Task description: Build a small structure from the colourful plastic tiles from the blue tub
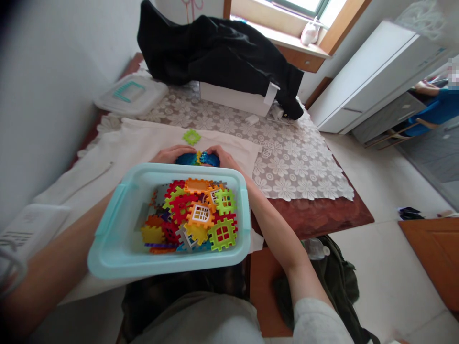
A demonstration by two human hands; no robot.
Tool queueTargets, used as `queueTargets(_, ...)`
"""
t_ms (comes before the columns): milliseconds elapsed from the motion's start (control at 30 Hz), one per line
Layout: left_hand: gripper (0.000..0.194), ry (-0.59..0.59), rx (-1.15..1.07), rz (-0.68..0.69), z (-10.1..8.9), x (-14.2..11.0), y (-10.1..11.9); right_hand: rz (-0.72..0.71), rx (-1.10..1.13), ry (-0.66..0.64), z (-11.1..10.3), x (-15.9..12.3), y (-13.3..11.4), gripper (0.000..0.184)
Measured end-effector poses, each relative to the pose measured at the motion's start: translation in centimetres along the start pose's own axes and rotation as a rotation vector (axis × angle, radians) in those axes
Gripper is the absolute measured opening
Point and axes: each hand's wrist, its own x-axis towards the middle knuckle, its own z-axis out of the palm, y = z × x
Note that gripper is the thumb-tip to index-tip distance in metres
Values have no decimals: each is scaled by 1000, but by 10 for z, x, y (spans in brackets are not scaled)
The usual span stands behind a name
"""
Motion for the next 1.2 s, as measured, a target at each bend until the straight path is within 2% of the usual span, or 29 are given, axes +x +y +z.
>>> queueTargets(133,76,31,17,-22,-7,-6,1,-35,-100,-79,-7,-6,-9,53)
queueTargets(333,68,0,41,-32,-4,-4,-2,-41,-186,-98,-17,-18,-32,46)
queueTargets(400,69,-4,54,-35,-4,-3,-3,-50,-192,-62,-17,-16,-27,44)
queueTargets(467,70,-10,68,-31,-4,-3,-4,-42,-201,30,-16,-12,-16,42)
queueTargets(533,70,-20,84,-26,-5,-4,-5,-1,-234,143,-14,-7,-4,40)
queueTargets(600,71,-33,103,-29,-4,-3,-6,58,-283,189,-14,-3,6,39)
queueTargets(767,78,-89,181,-20,3,1,-6,80,-355,90,-13,-3,9,51)
queueTargets(933,74,-114,272,10,9,11,-11,18,-406,33,-13,-4,-1,47)
queueTargets(1067,72,-104,320,7,13,14,-21,-49,-480,-12,-13,-2,-4,52)
queueTargets(1200,74,-64,318,5,19,12,-34,-75,-490,-52,-13,1,3,54)
